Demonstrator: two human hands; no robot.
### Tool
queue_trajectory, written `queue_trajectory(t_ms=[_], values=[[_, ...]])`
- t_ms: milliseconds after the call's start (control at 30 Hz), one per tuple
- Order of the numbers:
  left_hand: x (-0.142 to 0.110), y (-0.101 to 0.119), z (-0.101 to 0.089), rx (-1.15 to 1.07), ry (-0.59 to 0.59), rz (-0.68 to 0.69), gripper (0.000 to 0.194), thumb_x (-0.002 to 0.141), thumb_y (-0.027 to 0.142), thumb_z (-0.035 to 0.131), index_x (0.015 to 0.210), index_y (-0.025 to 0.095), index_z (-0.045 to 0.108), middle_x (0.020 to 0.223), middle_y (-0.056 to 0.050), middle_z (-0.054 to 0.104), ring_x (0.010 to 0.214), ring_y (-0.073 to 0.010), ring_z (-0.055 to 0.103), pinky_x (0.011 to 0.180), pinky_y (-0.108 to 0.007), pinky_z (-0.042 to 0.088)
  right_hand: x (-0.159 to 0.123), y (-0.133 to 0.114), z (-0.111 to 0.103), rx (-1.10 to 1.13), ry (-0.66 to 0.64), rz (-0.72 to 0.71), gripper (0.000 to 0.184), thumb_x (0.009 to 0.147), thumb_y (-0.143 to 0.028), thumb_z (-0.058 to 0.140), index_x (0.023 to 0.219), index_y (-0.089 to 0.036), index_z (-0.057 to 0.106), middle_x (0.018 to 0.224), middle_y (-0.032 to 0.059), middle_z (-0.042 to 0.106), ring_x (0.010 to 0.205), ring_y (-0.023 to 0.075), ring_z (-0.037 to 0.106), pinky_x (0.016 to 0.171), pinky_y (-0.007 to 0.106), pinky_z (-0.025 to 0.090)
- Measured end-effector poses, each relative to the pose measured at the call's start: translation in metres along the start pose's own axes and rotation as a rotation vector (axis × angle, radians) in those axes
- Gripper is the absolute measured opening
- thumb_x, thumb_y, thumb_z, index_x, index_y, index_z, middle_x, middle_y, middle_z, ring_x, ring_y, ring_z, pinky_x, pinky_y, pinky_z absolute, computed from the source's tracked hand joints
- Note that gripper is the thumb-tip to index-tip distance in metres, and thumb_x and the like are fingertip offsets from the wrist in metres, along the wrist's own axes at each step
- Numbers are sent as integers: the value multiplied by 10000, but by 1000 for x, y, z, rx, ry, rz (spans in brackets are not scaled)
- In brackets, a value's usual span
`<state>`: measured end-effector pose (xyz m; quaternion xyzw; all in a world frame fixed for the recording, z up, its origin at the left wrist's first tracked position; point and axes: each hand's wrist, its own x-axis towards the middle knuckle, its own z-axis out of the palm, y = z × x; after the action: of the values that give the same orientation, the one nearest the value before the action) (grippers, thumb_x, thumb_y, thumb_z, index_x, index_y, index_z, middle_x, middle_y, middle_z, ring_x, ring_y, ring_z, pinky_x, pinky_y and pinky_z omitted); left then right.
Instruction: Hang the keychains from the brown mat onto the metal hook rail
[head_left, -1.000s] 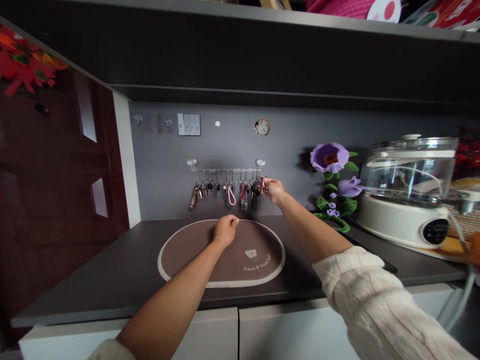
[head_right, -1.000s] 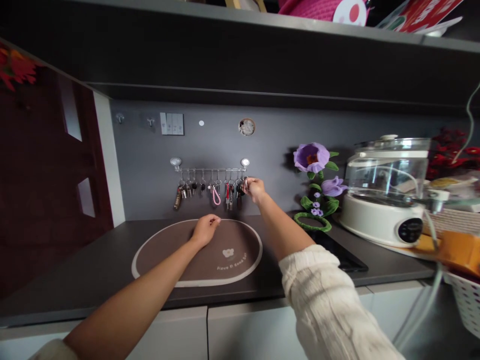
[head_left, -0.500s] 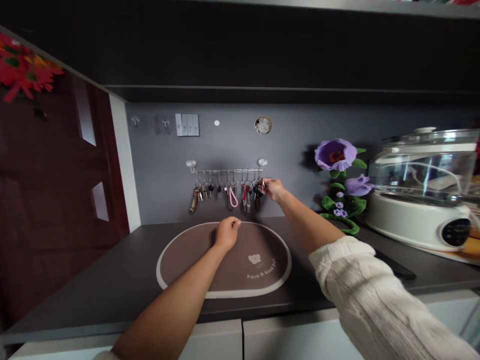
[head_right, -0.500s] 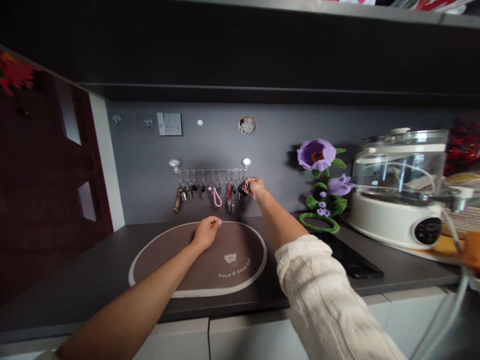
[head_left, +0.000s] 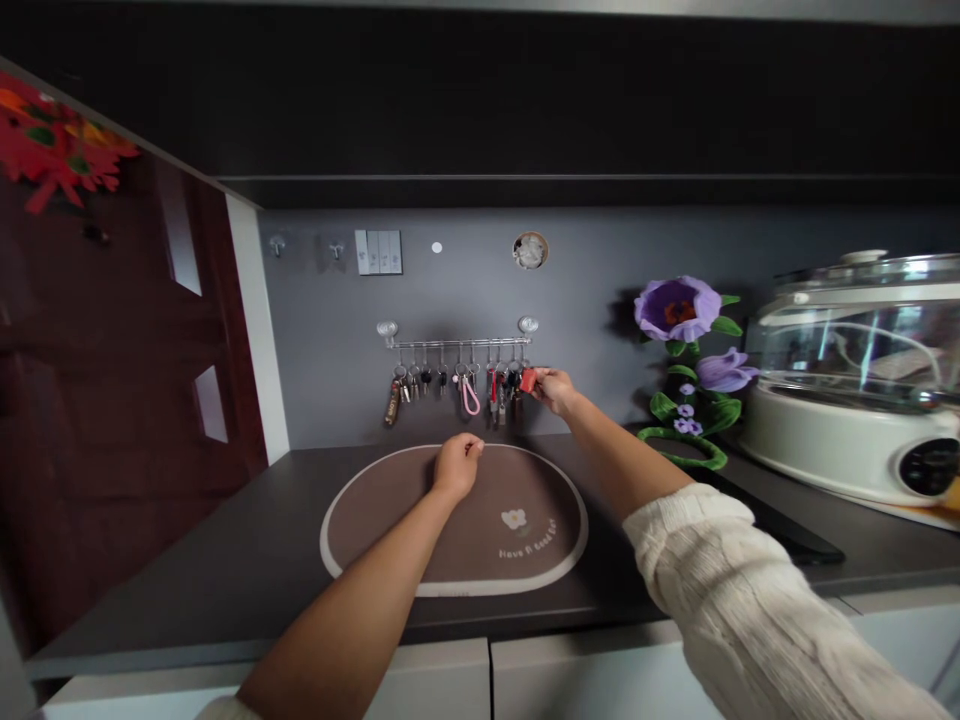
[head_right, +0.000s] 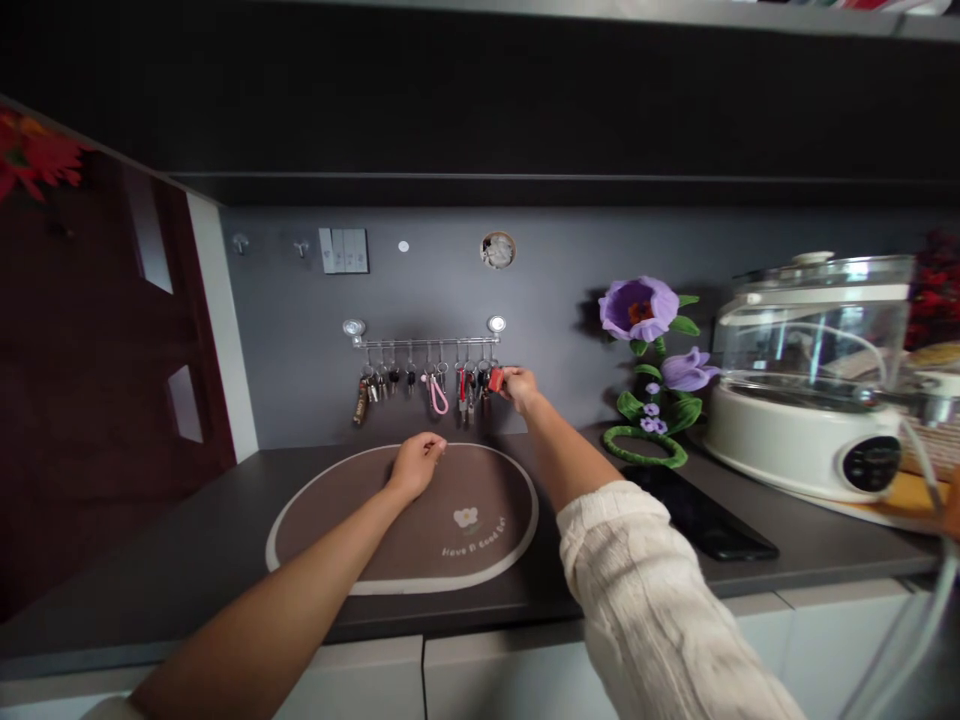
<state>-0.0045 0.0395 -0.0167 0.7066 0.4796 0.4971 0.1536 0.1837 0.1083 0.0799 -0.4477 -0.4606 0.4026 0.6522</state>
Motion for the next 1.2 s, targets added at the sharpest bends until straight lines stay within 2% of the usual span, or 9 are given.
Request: queue_trajectory(t_ms=[167, 333, 400, 467, 567, 700, 800, 1000, 1200], values=[[-2, 0, -2, -22, -3, -12, 145, 736, 216, 481, 717, 151, 610, 739, -47, 631, 684, -130, 547, 672, -254, 397, -14, 10, -10, -47, 138, 27, 120, 655, -151, 545, 555, -184, 488, 436, -35, 453, 372, 51, 378, 374, 173, 337], [-8, 17, -14, -210, 67, -77, 129, 708, 204, 523, 786, 134, 598, 673, -19, 571, 623, -99, 508, 622, -223, 392, -57, 14, -5, -89, 184, 42, 66, 660, -143, 538, 622, -183, 503, 465, -43, 434, 388, 56, 364, 392, 190, 336], [-12, 28, -23, -331, 64, -120, 263, 696, 221, 545, 943, 133, 565, 590, 27, 498, 524, -75, 448, 547, -205, 370, -83, 9, 3, -83, 122, 29, 86, 657, -160, 555, 740, -177, 539, 514, -39, 467, 424, 64, 409, 426, 198, 363], [-18, 40, -37, -428, 37, -74, 470, 666, 212, 584, 1118, 149, 473, 557, 60, 446, 497, -61, 414, 530, -193, 352, -111, 2, 10, -41, -13, -67, 340, 662, -209, 577, 995, -198, 506, 576, -45, 488, 471, 72, 447, 473, 207, 394], [-35, 59, -65, -510, -20, 82, 776, 638, 181, 617, 1310, 200, 230, 583, 72, 456, 529, -53, 422, 578, -190, 353, -150, -11, 17, -17, -242, -292, 710, 668, -251, 598, 1287, -245, 252, 577, -71, 450, 507, 73, 434, 526, 208, 399], [-71, 79, -103, -465, -118, 211, 952, 654, 162, 603, 1344, 249, -47, 644, 66, 487, 582, -55, 448, 638, -201, 360, -195, -22, 16, -66, -432, -490, 947, 673, -238, 605, 1349, -250, -58, 616, -72, 444, 547, 73, 414, 579, 209, 401], [-100, 83, -120, -401, -160, 241, 977, 651, 156, 598, 1337, 236, -93, 652, 66, 493, 604, -62, 457, 681, -215, 366, -223, -19, 8, -107, -504, -542, 990, 682, -234, 593, 1329, -245, -157, 635, -69, 447, 560, 74, 415, 592, 211, 404], [-144, 77, -126, -376, -202, 212, 951, 656, 170, 586, 1344, 217, -69, 654, 56, 500, 604, -69, 460, 679, -209, 372, -263, 0, -8, -210, -566, -551, 920, 703, -237, 561, 1342, -232, -101, 660, -58, 467, 600, 78, 437, 632, 218, 408], [-142, 75, -132, -388, -209, 157, 950, 637, 196, 609, 1350, 223, -18, 647, 60, 505, 601, -69, 471, 700, -219, 382, -260, 3, -7, -270, -555, -553, 889, 704, -264, 566, 1352, -235, -42, 679, -49, 488, 617, 83, 464, 659, 239, 427]])
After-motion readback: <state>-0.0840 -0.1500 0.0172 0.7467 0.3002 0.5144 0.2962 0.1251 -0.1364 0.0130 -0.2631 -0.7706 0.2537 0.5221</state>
